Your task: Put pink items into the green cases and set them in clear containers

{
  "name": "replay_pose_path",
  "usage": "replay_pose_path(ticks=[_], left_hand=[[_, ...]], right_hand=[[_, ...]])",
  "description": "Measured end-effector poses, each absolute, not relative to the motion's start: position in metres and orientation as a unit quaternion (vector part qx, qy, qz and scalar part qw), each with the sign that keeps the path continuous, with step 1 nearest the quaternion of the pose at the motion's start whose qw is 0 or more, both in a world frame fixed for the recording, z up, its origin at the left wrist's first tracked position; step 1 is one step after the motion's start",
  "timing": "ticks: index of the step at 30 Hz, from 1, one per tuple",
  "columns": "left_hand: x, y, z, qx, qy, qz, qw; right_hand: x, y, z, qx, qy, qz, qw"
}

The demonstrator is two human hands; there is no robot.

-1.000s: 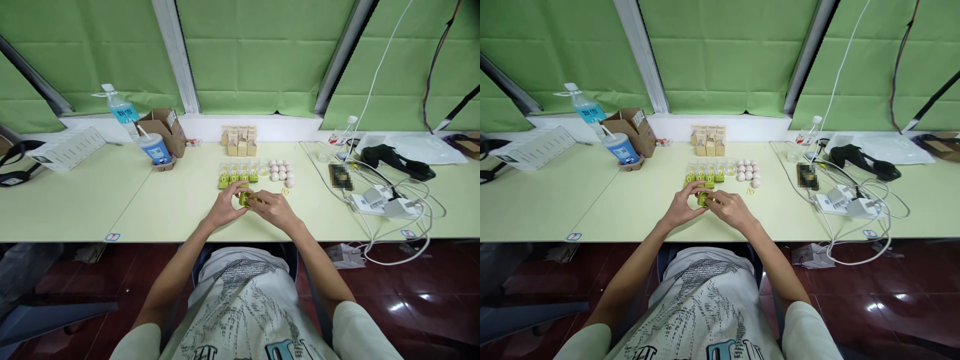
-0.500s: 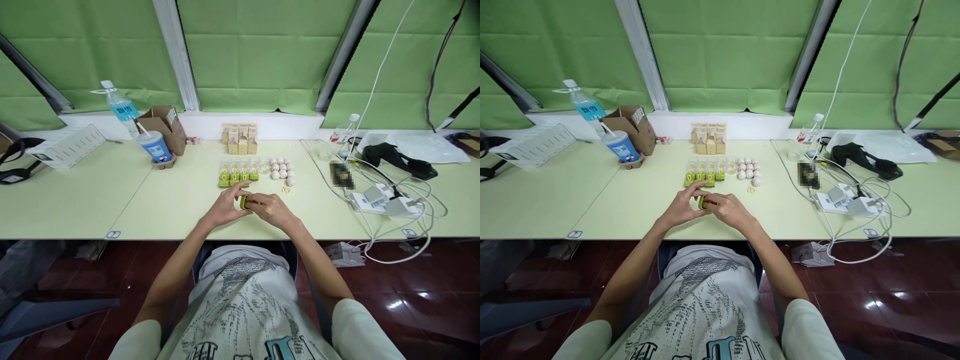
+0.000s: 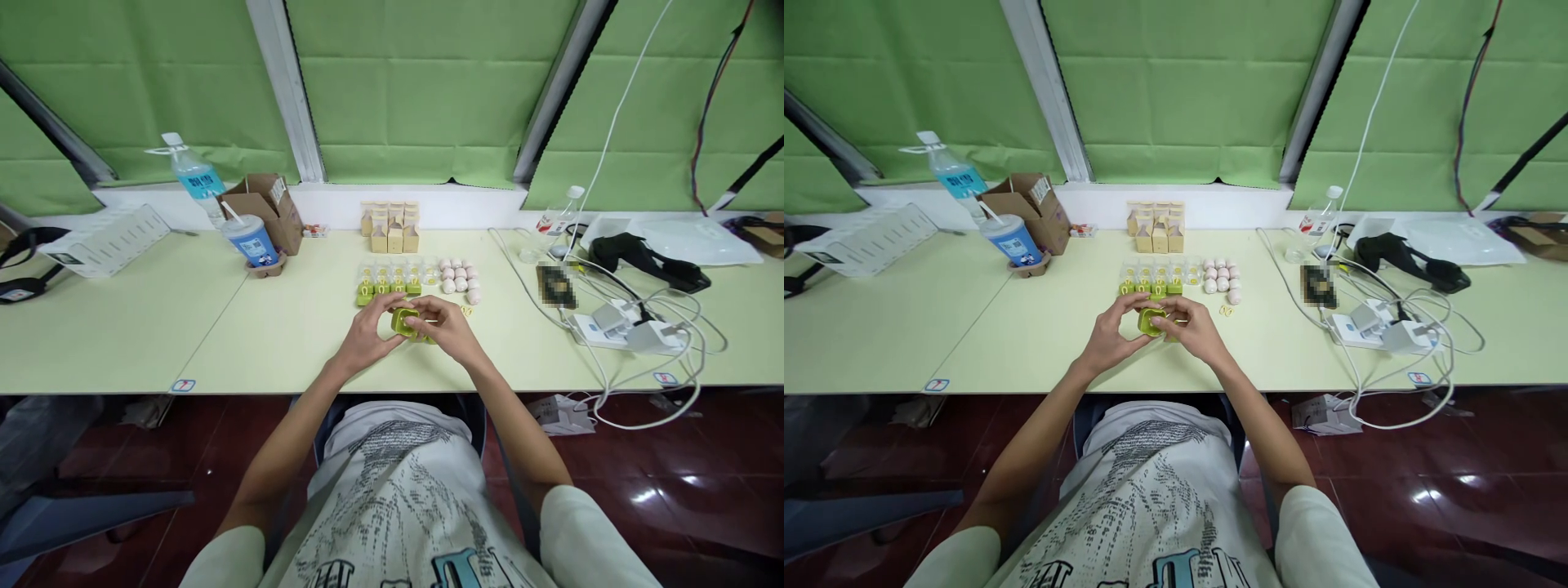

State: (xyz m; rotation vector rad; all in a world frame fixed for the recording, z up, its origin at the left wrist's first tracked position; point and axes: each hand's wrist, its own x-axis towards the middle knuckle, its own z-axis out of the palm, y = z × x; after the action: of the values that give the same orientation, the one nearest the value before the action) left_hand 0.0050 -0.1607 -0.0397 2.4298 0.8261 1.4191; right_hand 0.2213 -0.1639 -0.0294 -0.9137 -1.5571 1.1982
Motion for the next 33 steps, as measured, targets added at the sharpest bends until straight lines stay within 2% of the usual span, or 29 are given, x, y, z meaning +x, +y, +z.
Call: replay_pose_path(ticks=[6,10,13,17,22,26,33], left_hand=[[0.006,-0.160,-0.038,0.822,0.260,0.502,0.059],[0.008,-0.160,-0.039,0.823,0.244,0.509,0.069],[0.010,-0.158,-0.040,0.802,0.254,0.525,0.132],[0.013,-0.155,-0.041,0.707,0.309,0.557,0.306],[0.017,-0.155,-0.038,0.666,0.327,0.477,0.472],[0.018,-0.157,-0.033,0.647,0.308,0.477,0.509],[0.015,-0.151,-0.033,0.628,0.325,0.536,0.460]], right_hand=[[0.213,-0.165,-0.034,-0.361,-0.610,0.505,0.493],[0.209,-0.166,-0.035,-0.357,-0.599,0.514,0.500],[0.208,-0.167,-0.034,-0.345,-0.584,0.539,0.500],[0.208,-0.169,-0.032,-0.336,-0.554,0.549,0.528],[0.204,-0.171,-0.031,-0.317,-0.562,0.554,0.526],[0.199,-0.174,-0.029,-0.311,-0.574,0.558,0.513],[0.191,-0.179,-0.028,-0.310,-0.559,0.546,0.542]])
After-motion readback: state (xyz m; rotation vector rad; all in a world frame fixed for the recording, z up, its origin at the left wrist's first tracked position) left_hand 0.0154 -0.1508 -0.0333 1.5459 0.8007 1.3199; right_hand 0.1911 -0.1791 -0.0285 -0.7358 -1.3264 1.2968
